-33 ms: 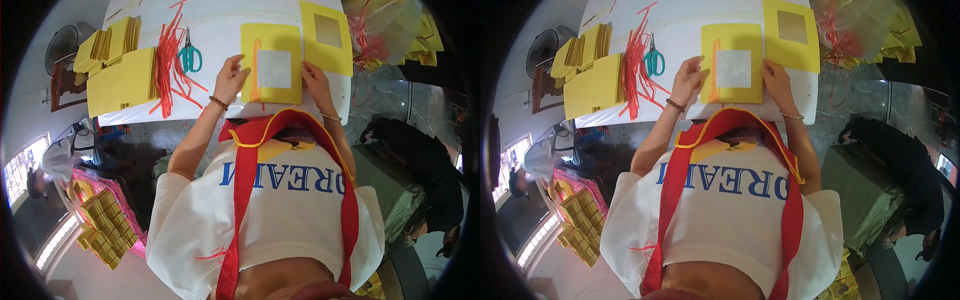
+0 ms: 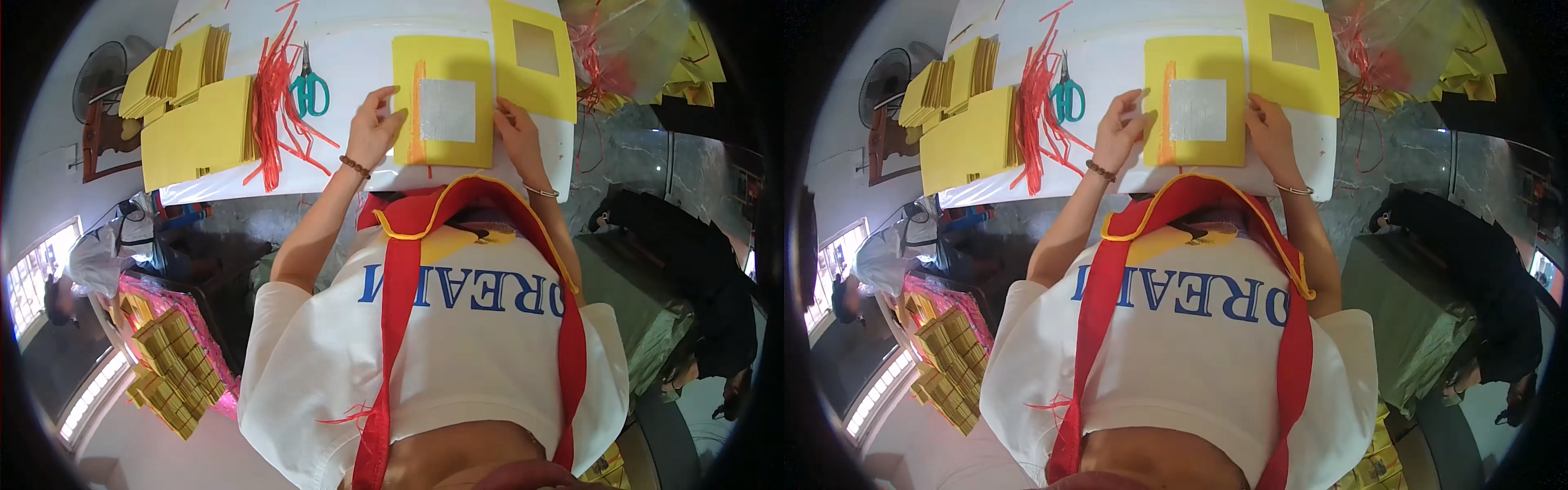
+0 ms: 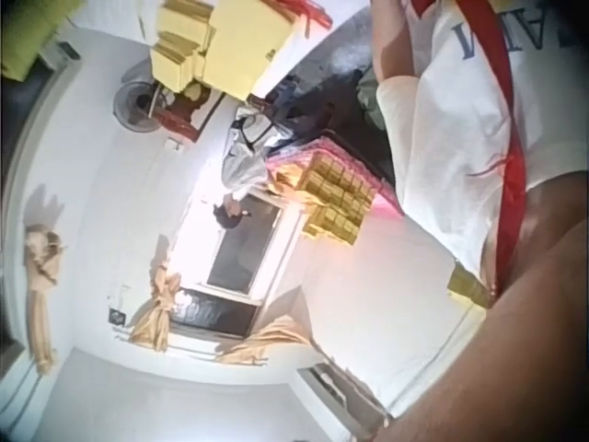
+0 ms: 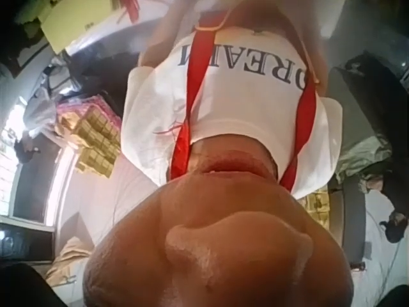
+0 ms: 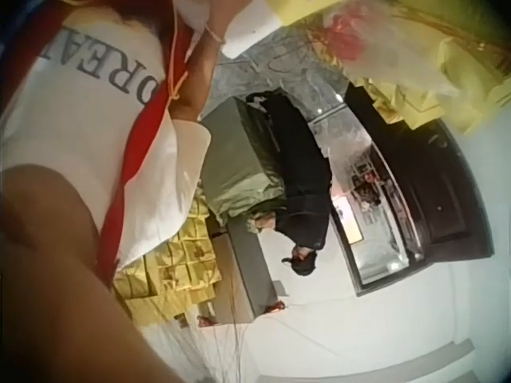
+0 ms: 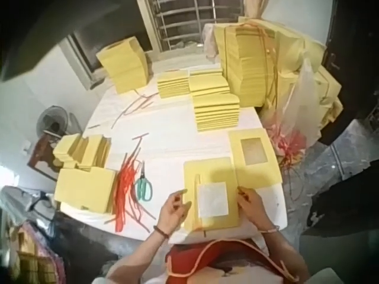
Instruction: Folding and stacking ritual yellow paper sheets at a workstation.
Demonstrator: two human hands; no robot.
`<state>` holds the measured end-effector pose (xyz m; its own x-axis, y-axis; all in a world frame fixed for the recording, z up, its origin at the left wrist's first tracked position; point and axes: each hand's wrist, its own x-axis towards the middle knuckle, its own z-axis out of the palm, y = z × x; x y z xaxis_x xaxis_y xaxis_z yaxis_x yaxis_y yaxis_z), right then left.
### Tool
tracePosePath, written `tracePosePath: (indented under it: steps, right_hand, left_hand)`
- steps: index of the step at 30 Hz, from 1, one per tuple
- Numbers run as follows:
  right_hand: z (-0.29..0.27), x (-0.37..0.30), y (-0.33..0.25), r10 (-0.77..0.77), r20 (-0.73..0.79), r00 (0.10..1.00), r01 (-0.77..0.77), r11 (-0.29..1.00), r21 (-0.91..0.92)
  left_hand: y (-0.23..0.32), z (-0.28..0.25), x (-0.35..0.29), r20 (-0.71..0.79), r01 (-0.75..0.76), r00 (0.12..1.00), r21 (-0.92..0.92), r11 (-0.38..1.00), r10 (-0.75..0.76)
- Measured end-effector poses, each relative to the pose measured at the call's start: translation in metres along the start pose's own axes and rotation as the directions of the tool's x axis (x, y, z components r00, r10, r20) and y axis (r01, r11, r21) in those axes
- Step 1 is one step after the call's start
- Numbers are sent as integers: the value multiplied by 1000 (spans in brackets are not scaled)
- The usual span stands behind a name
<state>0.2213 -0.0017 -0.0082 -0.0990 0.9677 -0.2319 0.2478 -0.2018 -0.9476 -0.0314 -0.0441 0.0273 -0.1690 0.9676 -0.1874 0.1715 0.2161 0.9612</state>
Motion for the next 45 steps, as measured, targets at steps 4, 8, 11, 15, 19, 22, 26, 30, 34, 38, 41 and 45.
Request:
tracePosePath:
  steps: [4,8,11,15,19,22,26,30,34,38,41,45]
  right_hand:
    - [2,-19,-10,-212,-71,975,201,970,-136]
    - [3,-29,2,-126,-100,987,120,990,-69]
    - [5,-29,2,-61,-62,996,60,998,-15]
    - [9,-19,4,-105,-16,994,106,994,32]
    - [11,-7,6,-82,-25,996,84,990,118]
    - [14,0,5,-115,-53,992,120,987,104]
    - [14,-16,-11,-197,-109,974,190,979,-70]
    - [11,-19,-8,-507,28,861,488,809,-327]
    - [8,-16,4,-517,39,855,497,795,-346]
    - [8,-16,2,-485,5,874,470,843,-261]
    - [6,-16,5,-470,9,882,459,856,-239]
    - [5,-18,8,-483,35,875,476,846,-239]
  left_hand:
    - [-4,-10,-11,114,-354,935,365,861,336]
    - [-9,-6,-26,281,-572,819,462,678,500]
    - [-6,-2,-35,423,-658,749,565,498,509]
    - [-23,-3,-29,492,-715,697,535,451,522]
    - [-25,-3,-20,477,-719,691,534,444,544]
    - [-27,-2,-13,453,-740,657,542,398,603]
    - [-26,-4,-10,503,-770,608,562,302,615]
    - [-20,-9,-6,518,-787,607,494,369,602]
    - [-5,-10,-3,543,-774,628,509,376,558]
    - [-1,-11,10,516,-687,722,456,566,460]
    - [9,-14,19,564,-651,736,438,620,374]
    - [4,-16,28,608,-638,721,396,660,333]
